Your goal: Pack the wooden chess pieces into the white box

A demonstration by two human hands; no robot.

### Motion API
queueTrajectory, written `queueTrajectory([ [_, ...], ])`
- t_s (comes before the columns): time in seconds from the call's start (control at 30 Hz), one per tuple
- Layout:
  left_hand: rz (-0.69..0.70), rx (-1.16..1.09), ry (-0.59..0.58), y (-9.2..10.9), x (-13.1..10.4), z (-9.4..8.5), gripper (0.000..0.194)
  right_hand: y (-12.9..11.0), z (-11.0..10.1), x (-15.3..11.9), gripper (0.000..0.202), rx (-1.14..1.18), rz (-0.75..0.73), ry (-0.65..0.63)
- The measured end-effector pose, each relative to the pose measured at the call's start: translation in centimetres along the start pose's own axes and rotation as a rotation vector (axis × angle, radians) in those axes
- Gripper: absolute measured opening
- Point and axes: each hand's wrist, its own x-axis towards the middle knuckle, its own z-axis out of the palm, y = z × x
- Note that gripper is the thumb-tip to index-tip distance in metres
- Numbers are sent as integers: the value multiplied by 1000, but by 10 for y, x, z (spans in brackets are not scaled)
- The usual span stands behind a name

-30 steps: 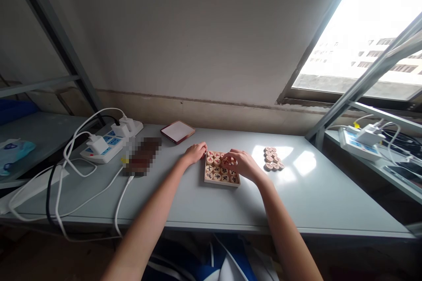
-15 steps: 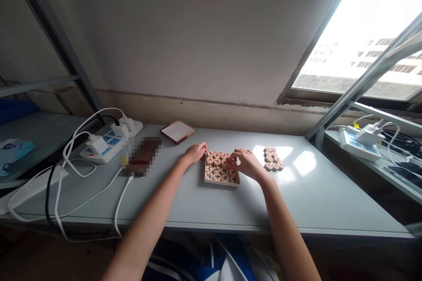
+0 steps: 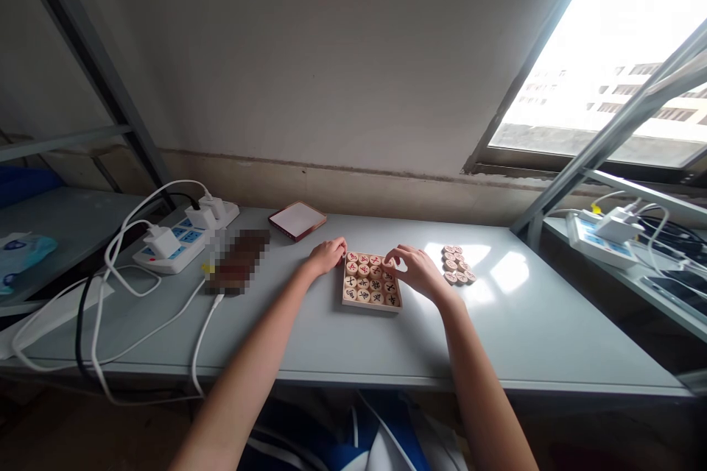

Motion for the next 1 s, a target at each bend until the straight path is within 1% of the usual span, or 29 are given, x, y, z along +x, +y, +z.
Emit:
queueTrajectory([
  [0.07,1,0,-1,0,0,0,25,0,2,0,24,-29,4,23],
  [0.27,1,24,-4,-1,0,1,26,1,6,1,20,-78,19,26],
  [0.7,6,18,-6,-1,0,1,26,3,6,0,18,-75,17,33],
  [1.0,19,28,-5,-3,1,2,26,1,5,1,23,-60,16,13],
])
